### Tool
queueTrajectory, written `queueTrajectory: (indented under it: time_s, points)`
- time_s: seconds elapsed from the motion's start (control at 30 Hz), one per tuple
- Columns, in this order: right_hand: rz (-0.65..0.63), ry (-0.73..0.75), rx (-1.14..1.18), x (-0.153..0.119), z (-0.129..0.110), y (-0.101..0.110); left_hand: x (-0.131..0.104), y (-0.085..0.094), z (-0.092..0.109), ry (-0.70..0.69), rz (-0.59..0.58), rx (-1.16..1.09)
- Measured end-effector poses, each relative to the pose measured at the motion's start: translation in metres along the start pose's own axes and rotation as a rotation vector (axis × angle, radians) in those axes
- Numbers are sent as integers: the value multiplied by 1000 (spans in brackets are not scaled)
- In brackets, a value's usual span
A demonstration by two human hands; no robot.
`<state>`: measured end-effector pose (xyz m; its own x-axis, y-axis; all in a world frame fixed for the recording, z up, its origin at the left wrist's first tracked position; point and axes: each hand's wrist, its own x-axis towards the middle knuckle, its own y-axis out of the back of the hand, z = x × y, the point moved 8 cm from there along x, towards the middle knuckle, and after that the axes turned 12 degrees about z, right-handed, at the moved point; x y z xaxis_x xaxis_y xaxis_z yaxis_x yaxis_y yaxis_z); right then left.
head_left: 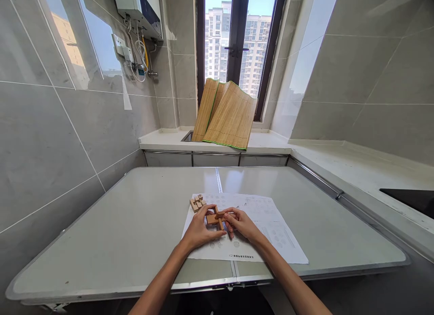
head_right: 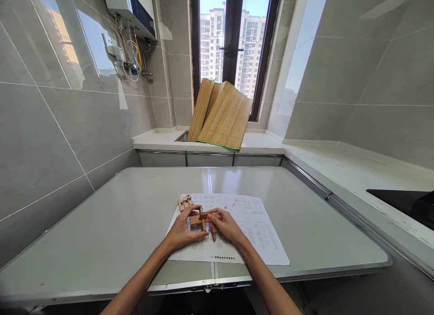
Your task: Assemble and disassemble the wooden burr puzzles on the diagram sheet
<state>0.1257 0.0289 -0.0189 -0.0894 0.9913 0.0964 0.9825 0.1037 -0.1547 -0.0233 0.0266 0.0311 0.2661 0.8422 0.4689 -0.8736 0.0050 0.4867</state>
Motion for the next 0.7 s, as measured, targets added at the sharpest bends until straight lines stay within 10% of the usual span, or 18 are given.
queueTrajectory:
  time_s: [0.7]
  points:
    - [66,11,105,3,-2,9,-4,3,14,-77,9,19]
